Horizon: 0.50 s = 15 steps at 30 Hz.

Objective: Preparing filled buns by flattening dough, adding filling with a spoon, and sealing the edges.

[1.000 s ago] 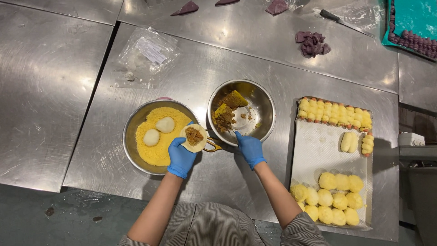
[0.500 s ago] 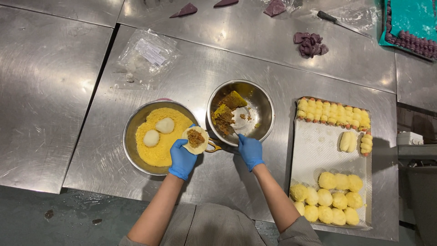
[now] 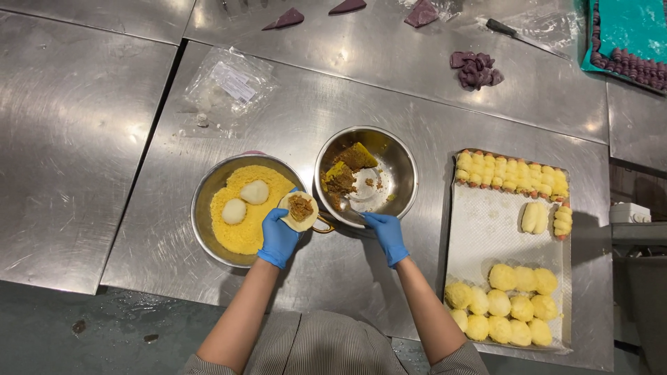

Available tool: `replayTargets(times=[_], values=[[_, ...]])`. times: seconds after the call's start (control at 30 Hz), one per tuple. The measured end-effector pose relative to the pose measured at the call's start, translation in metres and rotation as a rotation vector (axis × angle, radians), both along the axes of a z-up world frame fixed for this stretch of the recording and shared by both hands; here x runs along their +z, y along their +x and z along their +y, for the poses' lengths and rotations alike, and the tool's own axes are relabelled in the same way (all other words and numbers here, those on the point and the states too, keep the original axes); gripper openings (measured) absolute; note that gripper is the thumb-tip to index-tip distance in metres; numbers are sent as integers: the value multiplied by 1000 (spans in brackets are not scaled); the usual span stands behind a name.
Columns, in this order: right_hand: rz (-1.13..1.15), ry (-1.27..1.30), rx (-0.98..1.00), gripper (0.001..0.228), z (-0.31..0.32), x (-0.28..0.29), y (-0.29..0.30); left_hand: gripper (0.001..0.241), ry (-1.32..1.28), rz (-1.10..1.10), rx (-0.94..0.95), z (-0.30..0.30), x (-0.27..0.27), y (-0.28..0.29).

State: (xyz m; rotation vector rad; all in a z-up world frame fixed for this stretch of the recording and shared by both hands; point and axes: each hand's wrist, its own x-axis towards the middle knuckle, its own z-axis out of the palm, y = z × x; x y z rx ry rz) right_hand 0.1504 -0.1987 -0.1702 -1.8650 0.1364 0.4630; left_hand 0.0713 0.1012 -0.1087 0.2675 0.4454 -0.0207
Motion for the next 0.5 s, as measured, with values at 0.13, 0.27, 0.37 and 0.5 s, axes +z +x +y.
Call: replayTargets(times=[0.13, 0.27, 0.37, 0.5], values=[[-39, 57, 11, 27, 2, 45, -1, 66, 51, 6, -20, -9, -23, 19], [-303, -38, -61, 28, 36, 109, -24, 63, 88, -16, -75, -37, -12, 46], [-742, -355, 39, 36, 54, 125, -45, 62, 63, -66, -73, -58, 16, 65], [-995, -576, 93, 46, 55, 130, -47, 60, 0, -103, -46, -65, 58, 72]])
